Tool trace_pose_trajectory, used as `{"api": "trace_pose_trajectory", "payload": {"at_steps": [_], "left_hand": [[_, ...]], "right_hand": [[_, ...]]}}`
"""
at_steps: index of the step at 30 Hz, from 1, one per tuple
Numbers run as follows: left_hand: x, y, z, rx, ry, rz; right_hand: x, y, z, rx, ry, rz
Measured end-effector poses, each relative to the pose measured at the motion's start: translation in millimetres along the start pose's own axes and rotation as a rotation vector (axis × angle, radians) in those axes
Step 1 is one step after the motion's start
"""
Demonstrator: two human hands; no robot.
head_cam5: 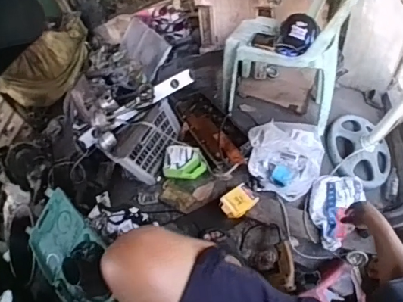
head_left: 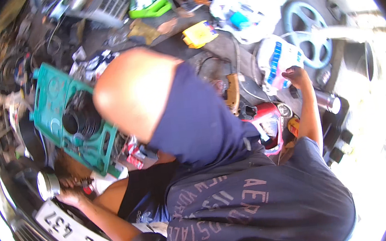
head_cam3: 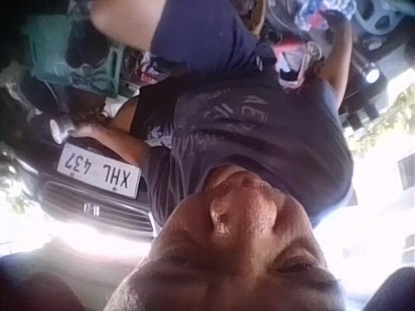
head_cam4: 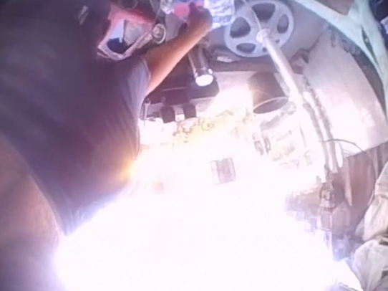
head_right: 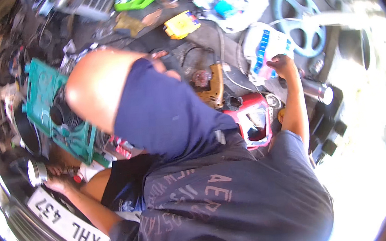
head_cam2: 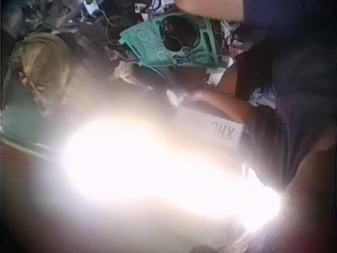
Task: The recorder is inspecting and cleaning a car engine piston, manipulating the rings and checking the connecting rod.
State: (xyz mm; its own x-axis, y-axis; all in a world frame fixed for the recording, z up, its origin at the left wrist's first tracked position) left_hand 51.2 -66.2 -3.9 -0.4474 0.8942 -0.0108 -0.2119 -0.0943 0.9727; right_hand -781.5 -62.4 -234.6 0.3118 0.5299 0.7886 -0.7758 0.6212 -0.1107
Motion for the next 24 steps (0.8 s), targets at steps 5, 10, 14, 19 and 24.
{"api": "trace_pose_trajectory", "payload": {"at_steps": [5,10,14,19,24], "left_hand": [[-2.8,-1.8,9.7,0.053,0.003,-0.107],[-1.0,-10.9,22.5,0.201,-0.094,-0.114],[-2.9,3.0,1.6,0.076,0.073,-0.112],[-0.7,20.5,-9.1,0.143,0.017,-0.187],[0.7,30.3,-14.7,0.156,-0.039,-0.222]], "right_hand": [[4.6,-76.2,20.4,-0.011,0.264,0.368],[14.3,-118.0,63.5,-0.388,0.379,0.735],[39.8,-134.3,110.4,-0.506,0.492,0.942],[103.7,-175.8,148.4,-0.508,0.737,0.859],[181.2,-240.1,159.0,-0.479,0.887,1.028]]}}
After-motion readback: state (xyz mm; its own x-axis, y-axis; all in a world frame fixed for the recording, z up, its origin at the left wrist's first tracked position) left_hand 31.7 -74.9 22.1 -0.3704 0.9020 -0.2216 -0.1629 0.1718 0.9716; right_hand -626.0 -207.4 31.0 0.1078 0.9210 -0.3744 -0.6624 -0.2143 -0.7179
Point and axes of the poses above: each hand's wrist, its own x-axis away from the middle knuckle, its own z-axis out of the back of the hand, y = z × x, the point moved 7 cm from there along -x, towards the middle knuckle, and after that the axes turned 13 degrees about -y, right-handed, at the moved point
